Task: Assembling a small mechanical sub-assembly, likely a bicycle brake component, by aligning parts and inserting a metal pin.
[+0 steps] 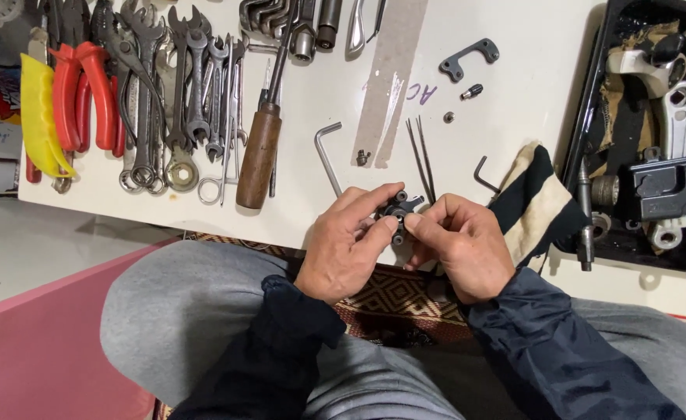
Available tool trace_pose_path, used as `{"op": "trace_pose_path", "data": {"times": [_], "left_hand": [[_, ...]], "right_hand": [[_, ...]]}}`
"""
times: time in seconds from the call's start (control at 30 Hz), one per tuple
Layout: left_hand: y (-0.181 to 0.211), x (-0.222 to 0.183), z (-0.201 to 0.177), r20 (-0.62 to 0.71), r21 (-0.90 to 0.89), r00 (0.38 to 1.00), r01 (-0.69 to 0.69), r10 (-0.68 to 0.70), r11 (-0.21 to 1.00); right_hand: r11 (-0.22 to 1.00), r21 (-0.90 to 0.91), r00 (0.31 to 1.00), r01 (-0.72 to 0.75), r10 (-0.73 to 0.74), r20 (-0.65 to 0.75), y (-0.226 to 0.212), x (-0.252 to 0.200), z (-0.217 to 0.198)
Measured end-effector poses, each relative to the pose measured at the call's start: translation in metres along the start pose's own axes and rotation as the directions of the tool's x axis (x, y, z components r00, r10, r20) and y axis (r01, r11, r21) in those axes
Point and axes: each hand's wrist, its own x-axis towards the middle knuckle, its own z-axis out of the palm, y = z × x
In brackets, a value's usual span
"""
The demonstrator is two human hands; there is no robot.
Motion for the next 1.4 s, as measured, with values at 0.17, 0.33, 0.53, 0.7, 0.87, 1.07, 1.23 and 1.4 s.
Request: {"op": "trace_pose_path", "data": {"times": [0.17,0.33,0.53,0.7,0.87,1.07,1.23,1.4], "left_hand": [[0.004,0.001,-0.001,-0.005,0.056,1.000,0.007,-0.006,0.998],[0.009,0.005,-0.004,0.013,0.099,0.998,0.055,-0.057,0.994],[0.011,0.002,-0.003,0.006,0.095,1.000,0.025,-0.025,0.995],[0.011,0.003,-0.004,0.014,0.100,0.999,0.041,-0.043,0.994],[0.009,0.004,-0.002,0.002,0.093,0.999,0.033,-0.034,0.995],[0.005,0.005,0.000,-0.029,0.074,0.999,0.020,-0.018,0.997],[0.003,0.005,0.001,-0.029,0.096,0.999,0.043,-0.040,0.994],[0.003,0.003,0.002,0.009,0.132,0.998,0.055,-0.056,0.990]], "right_hand": [[1.000,0.018,1.000,0.003,-0.003,-0.017,0.001,-0.003,0.005],[0.995,0.099,0.997,-0.011,0.018,-0.070,0.007,-0.009,0.012],[0.999,0.011,0.999,0.033,-0.033,-0.014,0.005,-0.003,0.005],[0.998,-0.025,0.998,0.056,-0.056,0.010,0.009,0.000,0.002],[0.999,-0.005,0.999,0.050,-0.050,0.006,0.008,-0.002,0.001],[0.998,-0.028,0.998,0.061,-0.061,0.006,0.005,-0.002,0.004],[0.999,0.008,0.999,0.039,-0.038,-0.033,0.008,-0.007,0.009],[0.998,0.024,0.998,0.052,-0.051,-0.035,0.007,-0.006,0.008]]}}
